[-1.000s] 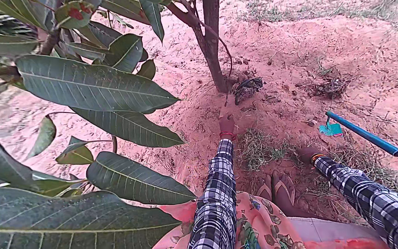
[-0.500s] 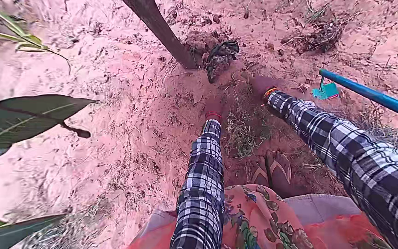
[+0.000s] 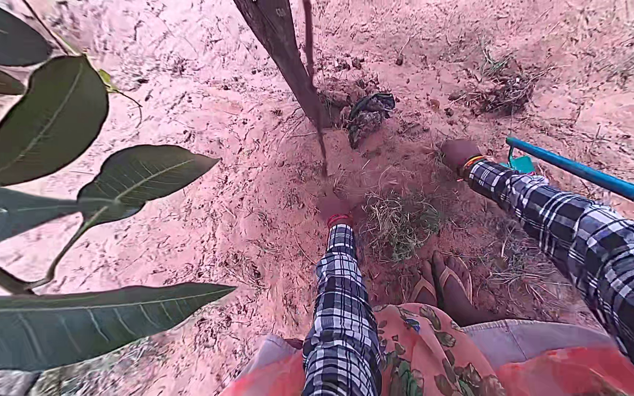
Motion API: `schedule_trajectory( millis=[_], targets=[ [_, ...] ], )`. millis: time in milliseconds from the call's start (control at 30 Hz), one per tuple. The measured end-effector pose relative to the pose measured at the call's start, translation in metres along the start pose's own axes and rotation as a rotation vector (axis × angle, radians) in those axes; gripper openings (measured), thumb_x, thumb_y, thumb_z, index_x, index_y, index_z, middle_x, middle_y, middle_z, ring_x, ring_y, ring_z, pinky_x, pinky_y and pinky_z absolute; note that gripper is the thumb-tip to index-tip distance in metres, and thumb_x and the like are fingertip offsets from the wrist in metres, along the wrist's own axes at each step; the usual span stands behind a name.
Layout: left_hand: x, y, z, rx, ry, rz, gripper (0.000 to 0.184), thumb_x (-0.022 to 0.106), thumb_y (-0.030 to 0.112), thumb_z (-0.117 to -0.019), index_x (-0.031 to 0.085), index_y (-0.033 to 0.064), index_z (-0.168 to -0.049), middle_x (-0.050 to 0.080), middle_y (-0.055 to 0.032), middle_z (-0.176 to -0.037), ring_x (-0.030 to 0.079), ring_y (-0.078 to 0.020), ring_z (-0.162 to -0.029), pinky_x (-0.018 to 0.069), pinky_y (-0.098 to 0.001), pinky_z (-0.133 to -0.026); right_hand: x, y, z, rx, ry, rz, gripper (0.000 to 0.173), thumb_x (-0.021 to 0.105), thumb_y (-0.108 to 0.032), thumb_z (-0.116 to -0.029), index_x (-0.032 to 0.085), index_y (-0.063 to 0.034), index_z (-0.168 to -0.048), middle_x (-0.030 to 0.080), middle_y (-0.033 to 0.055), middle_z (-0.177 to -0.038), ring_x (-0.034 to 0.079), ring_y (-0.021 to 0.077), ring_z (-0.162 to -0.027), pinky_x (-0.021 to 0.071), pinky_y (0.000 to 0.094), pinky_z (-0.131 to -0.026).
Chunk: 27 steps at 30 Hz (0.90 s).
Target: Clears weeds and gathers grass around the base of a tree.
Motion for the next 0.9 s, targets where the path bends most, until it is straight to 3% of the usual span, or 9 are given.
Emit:
schedule_trajectory(
  millis=[67,200,367,500,600,667,733,800,900],
  targets=[
    [-0.001,0.002,-0.003,0.039,-0.012,-0.042,0.064,0.062,0.037,-0.0999,0.042,0.013,-0.156,0.043,-0.0292,-0.154,0.042,-0.0479,-0.144,0.0433,-0.0678,-0.107,0.016,0.043,0.031,-0.011,-0.114,0.113,0.016,0.067,-0.012,-0.094,0.072,0.0017,-0.1,0.071,0.0297,-0.106,0.067,0.0522,-0.103,0.0498,0.0743,-0.08],
    [0.002,-0.006,-0.012,0.116,-0.033,0.041,0.07,0.056,0.05,-0.1031,0.04,0.0063,-0.155,0.043,-0.0352,-0.152,0.043,-0.0546,-0.14,0.0407,-0.0696,-0.109,0.038,0.093,0.078,0.003,-0.396,0.277,0.021,0.063,-0.018,-0.0995,0.074,-0.0033,-0.111,0.071,0.0247,-0.114,0.067,0.0471,-0.11,0.0505,0.0713,-0.087],
    [-0.003,-0.002,-0.011,0.138,-0.106,0.072,0.068,0.059,0.04,-0.1041,0.036,0.005,-0.157,0.039,-0.0366,-0.154,0.041,-0.0534,-0.142,0.0385,-0.0644,-0.113,0.017,0.095,0.084,0.039,-0.171,0.111,0.021,0.062,-0.012,-0.0999,0.07,-0.0011,-0.116,0.069,0.027,-0.118,0.066,0.0491,-0.113,0.051,0.0709,-0.087],
    [-0.017,-0.002,-0.004,0.112,-0.111,0.266,0.053,0.053,0.028,-0.1086,0.044,-0.004,-0.15,0.05,-0.0332,-0.147,0.048,-0.0441,-0.141,0.0373,-0.0544,-0.117,0.035,0.083,0.065,0.12,-0.073,-0.143,0.029,0.064,-0.009,-0.0969,0.066,0.0049,-0.122,0.067,0.0319,-0.119,0.065,0.0516,-0.114,0.0498,0.0712,-0.092],
    [-0.045,0.028,0.019,-0.043,0.08,0.671,0.048,0.041,0.034,-0.112,0.058,-0.0032,-0.137,0.063,-0.0272,-0.131,0.06,-0.0377,-0.125,0.0446,-0.054,-0.108,0.036,0.079,0.055,0.217,0.011,-0.409,0.031,0.065,-0.006,-0.0944,0.063,0.0122,-0.12,0.065,0.036,-0.117,0.064,0.0524,-0.112,0.0493,0.0698,-0.094],
    [-0.054,0.071,0.039,0.088,0.149,0.726,0.049,0.039,0.037,-0.1121,0.062,-0.0042,-0.125,0.065,-0.0251,-0.111,0.062,-0.0358,-0.103,0.0478,-0.0548,-0.093,0.03,0.075,0.056,0.275,0.044,-0.522,0.028,0.063,-0.005,-0.0953,0.062,0.016,-0.114,0.064,0.0372,-0.117,0.064,0.0516,-0.113,0.0486,0.0672,-0.097],
    [-0.044,0.122,0.073,0.357,0.045,0.682,0.048,0.042,0.038,-0.1114,0.062,-0.006,-0.111,0.061,-0.0225,-0.09,0.06,-0.0342,-0.081,0.0492,-0.0553,-0.077,0.026,0.077,0.051,0.302,0.058,-0.559,0.031,0.063,-0.006,-0.0962,0.062,0.0174,-0.116,0.064,0.0379,-0.119,0.063,0.0511,-0.116,0.0479,0.0661,-0.099],
    [-0.007,0.163,0.117,0.573,-0.197,0.626,0.041,0.046,0.034,-0.1107,0.063,-0.0032,-0.112,0.062,-0.0191,-0.087,0.061,-0.031,-0.076,0.0509,-0.0527,-0.072,0.033,0.082,0.045,0.256,0.045,-0.544,0.033,0.065,-0.008,-0.0948,0.062,0.0164,-0.116,0.064,0.0373,-0.118,0.063,0.0503,-0.115,0.0483,0.0662,-0.099],
    [0.077,0.182,0.183,0.698,-0.615,0.276,0.039,0.047,0.025,-0.1102,0.062,-0.0029,-0.132,0.066,-0.0252,-0.125,0.064,-0.0369,-0.117,0.0489,-0.0544,-0.104,0.062,0.086,0.051,0.022,-0.116,-0.302,0.036,0.068,-0.013,-0.0967,0.065,0.0105,-0.124,0.064,0.0329,-0.126,0.06,0.0482,-0.122,0.0455,0.0643,-0.104]
  ],
)
Point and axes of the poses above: each hand's wrist, its own z-axis away from the middle knuckle, its own x-axis out of the palm, y = z × x, the point moved 4 cm from there along -z, towards the middle knuckle
